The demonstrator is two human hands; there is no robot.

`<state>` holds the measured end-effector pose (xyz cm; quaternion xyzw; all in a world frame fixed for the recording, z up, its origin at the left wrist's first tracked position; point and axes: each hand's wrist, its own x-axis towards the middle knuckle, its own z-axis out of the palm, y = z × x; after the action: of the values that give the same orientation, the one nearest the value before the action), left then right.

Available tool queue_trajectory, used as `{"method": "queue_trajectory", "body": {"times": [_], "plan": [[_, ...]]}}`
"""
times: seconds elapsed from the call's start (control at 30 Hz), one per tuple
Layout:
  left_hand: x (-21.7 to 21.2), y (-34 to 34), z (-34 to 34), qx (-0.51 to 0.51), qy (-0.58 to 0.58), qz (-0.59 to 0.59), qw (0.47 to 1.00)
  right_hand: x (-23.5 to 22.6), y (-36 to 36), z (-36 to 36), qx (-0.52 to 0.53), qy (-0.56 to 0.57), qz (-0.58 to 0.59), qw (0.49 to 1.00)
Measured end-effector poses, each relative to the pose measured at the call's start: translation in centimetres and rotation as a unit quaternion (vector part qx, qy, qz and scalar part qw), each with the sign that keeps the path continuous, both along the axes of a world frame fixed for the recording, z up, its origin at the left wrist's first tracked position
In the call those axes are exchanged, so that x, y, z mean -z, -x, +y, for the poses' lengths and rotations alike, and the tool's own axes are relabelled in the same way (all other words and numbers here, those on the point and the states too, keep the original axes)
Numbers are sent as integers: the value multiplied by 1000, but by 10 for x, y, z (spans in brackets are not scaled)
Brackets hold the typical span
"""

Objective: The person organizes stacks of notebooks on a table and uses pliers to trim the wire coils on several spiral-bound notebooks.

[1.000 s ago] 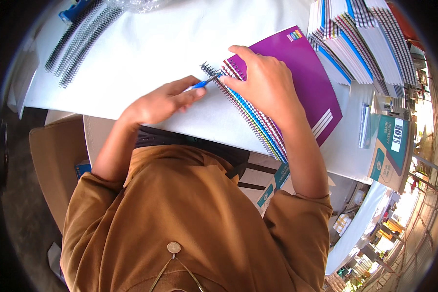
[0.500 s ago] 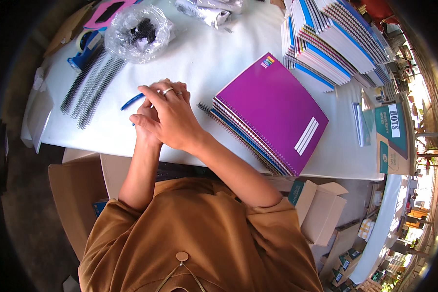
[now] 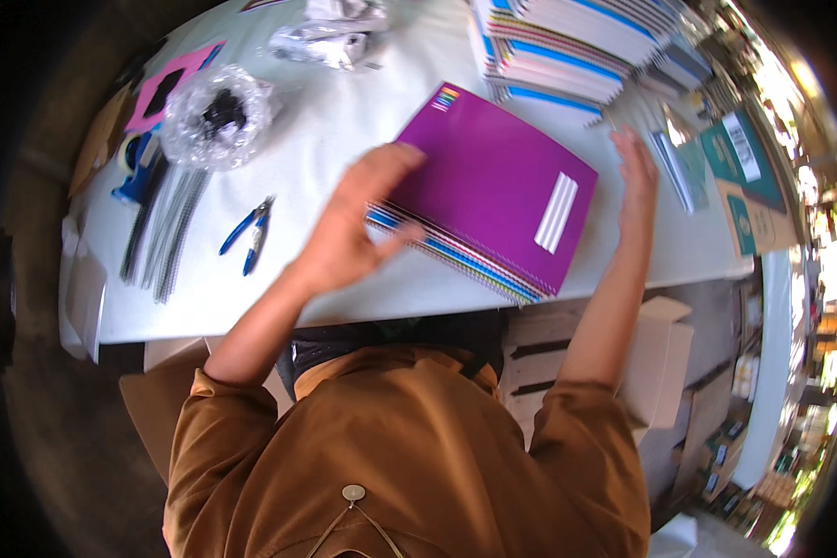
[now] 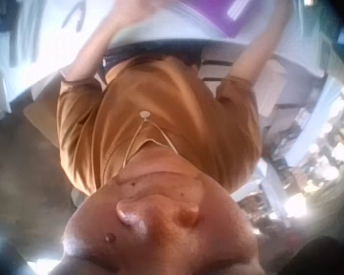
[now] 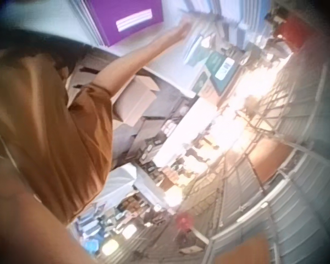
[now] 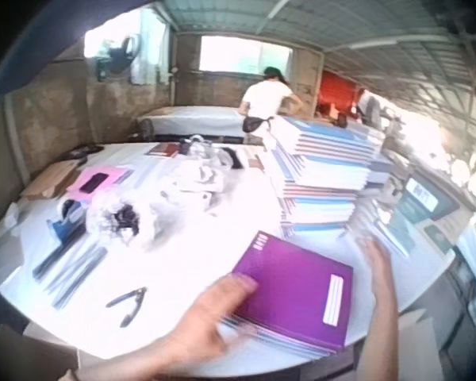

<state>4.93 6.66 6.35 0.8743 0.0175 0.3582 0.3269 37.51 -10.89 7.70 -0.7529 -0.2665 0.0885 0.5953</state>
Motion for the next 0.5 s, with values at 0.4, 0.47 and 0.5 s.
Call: {"method": "queue_trajectory", "body": {"times": [0.4, 0.47, 0.5], "plan": [[15, -57, -27, -45, -278, 214, 935, 75, -38, 21, -169, 49, 269, 947], [16, -59, -26, -49, -297, 204, 932, 70, -35, 20, -173, 80, 247, 950], [19, -61, -25, -50, -304, 193, 932, 71, -39, 22, -183, 62, 249, 949]]}}
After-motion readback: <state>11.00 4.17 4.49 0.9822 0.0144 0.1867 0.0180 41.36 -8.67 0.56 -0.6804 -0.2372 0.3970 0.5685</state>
